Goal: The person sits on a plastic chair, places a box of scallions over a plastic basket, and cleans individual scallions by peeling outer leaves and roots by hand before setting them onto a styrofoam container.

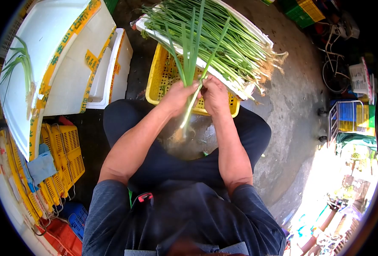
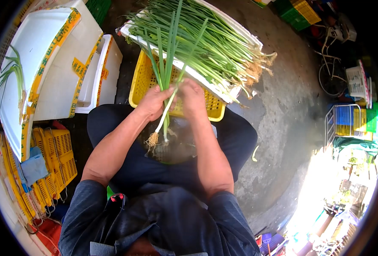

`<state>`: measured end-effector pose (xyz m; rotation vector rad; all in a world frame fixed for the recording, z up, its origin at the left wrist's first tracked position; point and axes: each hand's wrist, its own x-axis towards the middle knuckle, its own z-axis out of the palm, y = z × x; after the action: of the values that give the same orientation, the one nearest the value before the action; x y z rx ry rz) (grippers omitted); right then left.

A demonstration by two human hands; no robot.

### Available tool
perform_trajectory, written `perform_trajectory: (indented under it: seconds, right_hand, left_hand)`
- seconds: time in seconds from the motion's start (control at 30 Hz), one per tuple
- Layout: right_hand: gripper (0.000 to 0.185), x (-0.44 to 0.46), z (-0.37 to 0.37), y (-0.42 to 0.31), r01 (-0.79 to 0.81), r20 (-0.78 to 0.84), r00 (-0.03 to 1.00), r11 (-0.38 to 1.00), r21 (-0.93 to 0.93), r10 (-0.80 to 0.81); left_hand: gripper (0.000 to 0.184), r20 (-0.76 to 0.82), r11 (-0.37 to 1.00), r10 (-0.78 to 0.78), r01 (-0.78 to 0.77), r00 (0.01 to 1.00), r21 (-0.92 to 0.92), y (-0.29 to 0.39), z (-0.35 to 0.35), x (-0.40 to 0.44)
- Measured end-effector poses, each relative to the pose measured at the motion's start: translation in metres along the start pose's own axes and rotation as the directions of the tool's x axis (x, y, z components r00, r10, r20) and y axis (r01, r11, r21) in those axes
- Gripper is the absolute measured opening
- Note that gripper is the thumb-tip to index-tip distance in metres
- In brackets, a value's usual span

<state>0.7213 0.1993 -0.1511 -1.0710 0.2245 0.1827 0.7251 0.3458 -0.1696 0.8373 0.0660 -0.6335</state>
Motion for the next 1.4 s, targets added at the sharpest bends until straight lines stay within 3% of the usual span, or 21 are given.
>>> perform_trajectory:
  seconds: [0.2,0.4,0.5,0.6,0.7,0.8,0.9,0.93,1.13,1.23,1.4]
  right_hand:
    - [0.016,-0.007,0.005,-0.006,0.020,0.014,1.000,1.000,-0.023,-0.019]
    - [0.017,-0.003,0.002,-0.002,0.005,0.033,0.999,1.000,0.019,-0.006]
    - [0.015,-0.008,0.008,0.001,0.123,-0.079,0.986,0.955,-0.271,-0.150]
    - [0.014,-0.015,0.018,-0.005,0.215,-0.057,0.924,0.637,-0.740,-0.378]
    - [0.013,-0.005,0.009,0.004,0.459,0.238,0.738,0.211,-0.863,-0.631]
    - [0.014,-0.015,0.022,-0.004,0.245,-0.029,0.942,0.742,-0.624,-0.335]
    - [0.014,-0.010,0.017,0.008,0.197,-0.105,0.958,0.876,-0.440,-0.268]
    - [0.014,-0.012,0.015,0.009,0.221,-0.105,0.935,0.790,-0.571,-0.338]
    - [0.009,-0.016,0.005,0.027,0.248,-0.155,0.937,0.907,-0.340,-0.314]
    - [0.009,-0.018,-0.003,0.028,0.330,-0.136,0.898,0.844,-0.423,-0.419]
    - [0.010,-0.032,-0.008,0.010,0.247,-0.174,0.951,0.967,-0.064,-0.254]
  left_hand:
    - [0.017,-0.064,0.998,-0.019,0.022,0.998,0.051,-0.001,-0.005,0.002]
    - [0.018,-0.014,0.997,-0.021,0.020,1.000,-0.071,-0.001,-0.004,0.002]
    - [0.019,-0.154,1.000,0.002,0.001,0.988,0.022,0.000,0.003,0.001]
    - [0.020,-0.142,0.997,0.078,-0.074,0.987,0.031,-0.003,0.002,0.005]
    - [0.019,-0.086,0.989,0.101,-0.091,0.991,0.113,-0.002,-0.002,0.005]
    - [0.019,-0.104,0.991,0.102,-0.092,0.989,0.102,0.002,-0.003,0.005]
    - [0.019,-0.169,0.993,0.086,-0.070,0.982,0.098,0.006,0.002,0.004]
    - [0.020,-0.186,0.993,0.102,-0.088,0.977,0.085,0.004,0.001,0.006]
    - [0.020,-0.254,0.987,0.157,-0.142,0.954,0.076,-0.003,-0.008,0.013]
    - [0.016,-0.261,0.976,0.207,-0.180,0.943,0.121,-0.007,-0.021,0.020]
    - [0.014,-0.328,0.989,0.150,-0.141,0.933,0.052,0.007,-0.020,0.017]
